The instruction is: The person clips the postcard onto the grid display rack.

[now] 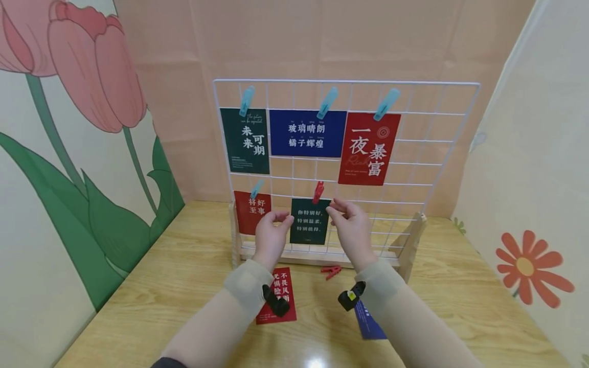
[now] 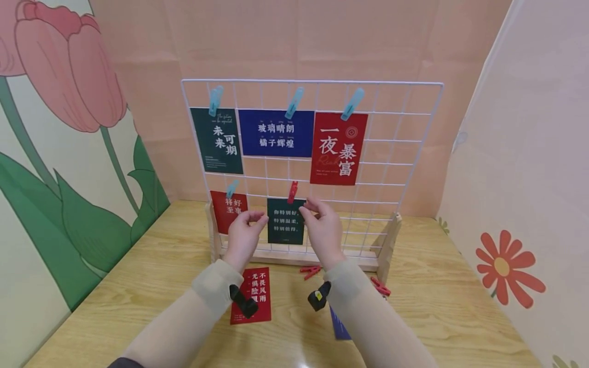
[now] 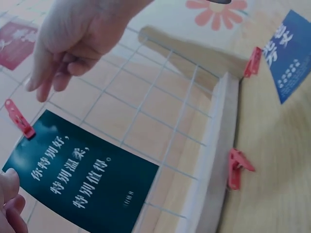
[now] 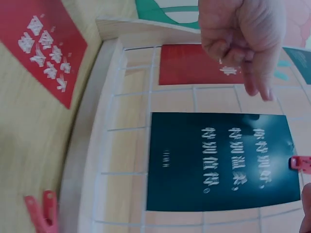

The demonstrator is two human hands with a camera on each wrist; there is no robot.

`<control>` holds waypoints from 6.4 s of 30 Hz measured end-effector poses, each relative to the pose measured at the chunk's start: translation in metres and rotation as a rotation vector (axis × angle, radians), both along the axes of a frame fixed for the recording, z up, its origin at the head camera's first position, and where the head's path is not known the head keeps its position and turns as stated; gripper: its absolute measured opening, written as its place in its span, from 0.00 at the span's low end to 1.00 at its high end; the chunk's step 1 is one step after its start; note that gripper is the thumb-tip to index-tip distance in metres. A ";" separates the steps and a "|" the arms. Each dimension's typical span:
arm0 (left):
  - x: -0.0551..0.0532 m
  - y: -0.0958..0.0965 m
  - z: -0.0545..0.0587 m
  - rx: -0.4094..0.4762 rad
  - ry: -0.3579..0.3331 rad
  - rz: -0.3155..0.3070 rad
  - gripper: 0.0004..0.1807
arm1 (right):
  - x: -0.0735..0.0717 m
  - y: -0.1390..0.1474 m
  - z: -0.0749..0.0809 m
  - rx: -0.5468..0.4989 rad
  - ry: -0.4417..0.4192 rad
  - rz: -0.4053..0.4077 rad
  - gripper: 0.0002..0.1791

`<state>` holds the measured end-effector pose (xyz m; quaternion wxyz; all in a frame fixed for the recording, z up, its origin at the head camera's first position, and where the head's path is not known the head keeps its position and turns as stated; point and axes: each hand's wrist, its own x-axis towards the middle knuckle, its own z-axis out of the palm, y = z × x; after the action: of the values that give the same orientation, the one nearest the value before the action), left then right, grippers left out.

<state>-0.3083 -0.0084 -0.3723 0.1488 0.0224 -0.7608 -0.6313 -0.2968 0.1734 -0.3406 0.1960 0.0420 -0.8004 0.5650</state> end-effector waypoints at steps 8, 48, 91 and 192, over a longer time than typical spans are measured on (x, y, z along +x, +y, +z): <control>0.013 -0.007 -0.023 -0.036 -0.060 -0.013 0.11 | 0.009 0.012 -0.025 0.023 -0.031 -0.022 0.21; 0.023 -0.056 -0.106 -0.450 -0.357 -0.159 0.25 | 0.044 0.128 -0.100 0.333 -0.364 -0.076 0.23; 0.017 -0.070 -0.114 -0.614 -0.361 -0.264 0.32 | 0.034 0.156 -0.109 0.892 -0.531 -0.107 0.12; 0.009 0.000 -0.004 -0.050 -0.179 -0.401 0.06 | 0.044 0.140 -0.006 0.277 -0.173 0.085 0.28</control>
<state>-0.2997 -0.0086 -0.3764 -0.0474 -0.0770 -0.7757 -0.6246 -0.2532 0.3134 -0.3462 0.0948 0.0537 -0.8819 0.4587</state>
